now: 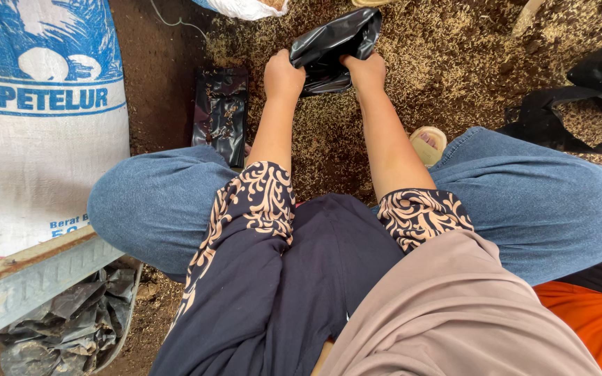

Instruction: The person scoops grains from a large sack into small black plastic bags using a scoop, then folds and seals each bag by hand. The process is repeated multiple times.

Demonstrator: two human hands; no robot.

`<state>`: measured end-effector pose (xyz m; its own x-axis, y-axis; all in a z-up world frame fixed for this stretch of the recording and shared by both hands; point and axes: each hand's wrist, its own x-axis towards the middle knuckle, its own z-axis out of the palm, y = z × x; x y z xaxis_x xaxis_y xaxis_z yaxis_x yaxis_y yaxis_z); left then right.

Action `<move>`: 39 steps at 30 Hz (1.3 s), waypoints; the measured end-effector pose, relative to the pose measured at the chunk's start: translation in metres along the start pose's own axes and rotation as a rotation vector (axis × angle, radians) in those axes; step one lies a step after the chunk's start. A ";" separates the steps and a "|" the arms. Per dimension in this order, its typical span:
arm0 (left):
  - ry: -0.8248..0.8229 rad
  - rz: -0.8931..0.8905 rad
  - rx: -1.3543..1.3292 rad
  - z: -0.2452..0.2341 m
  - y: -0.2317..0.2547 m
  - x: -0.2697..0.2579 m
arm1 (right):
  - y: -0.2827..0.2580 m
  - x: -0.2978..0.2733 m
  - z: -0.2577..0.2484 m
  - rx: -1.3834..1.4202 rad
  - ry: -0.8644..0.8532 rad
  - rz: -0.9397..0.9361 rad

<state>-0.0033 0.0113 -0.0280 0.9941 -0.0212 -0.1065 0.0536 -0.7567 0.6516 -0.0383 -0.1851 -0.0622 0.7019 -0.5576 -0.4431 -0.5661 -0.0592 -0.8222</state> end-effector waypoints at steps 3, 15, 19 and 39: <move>0.009 0.003 -0.043 0.000 0.000 0.001 | 0.000 0.001 -0.013 -0.270 0.072 -0.031; 0.150 -0.062 -0.201 -0.007 -0.013 0.013 | 0.024 0.033 -0.017 0.011 -0.062 -0.307; -0.061 -0.072 -0.264 -0.004 -0.012 0.014 | 0.017 0.032 -0.019 0.162 -0.256 -0.157; -0.235 0.069 -0.685 0.035 -0.039 0.031 | 0.018 0.055 -0.042 0.513 0.053 -0.016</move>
<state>0.0226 0.0180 -0.0830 0.9549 -0.2525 -0.1565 0.1151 -0.1713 0.9785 -0.0278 -0.2516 -0.0862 0.6788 -0.6016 -0.4211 -0.2610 0.3383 -0.9041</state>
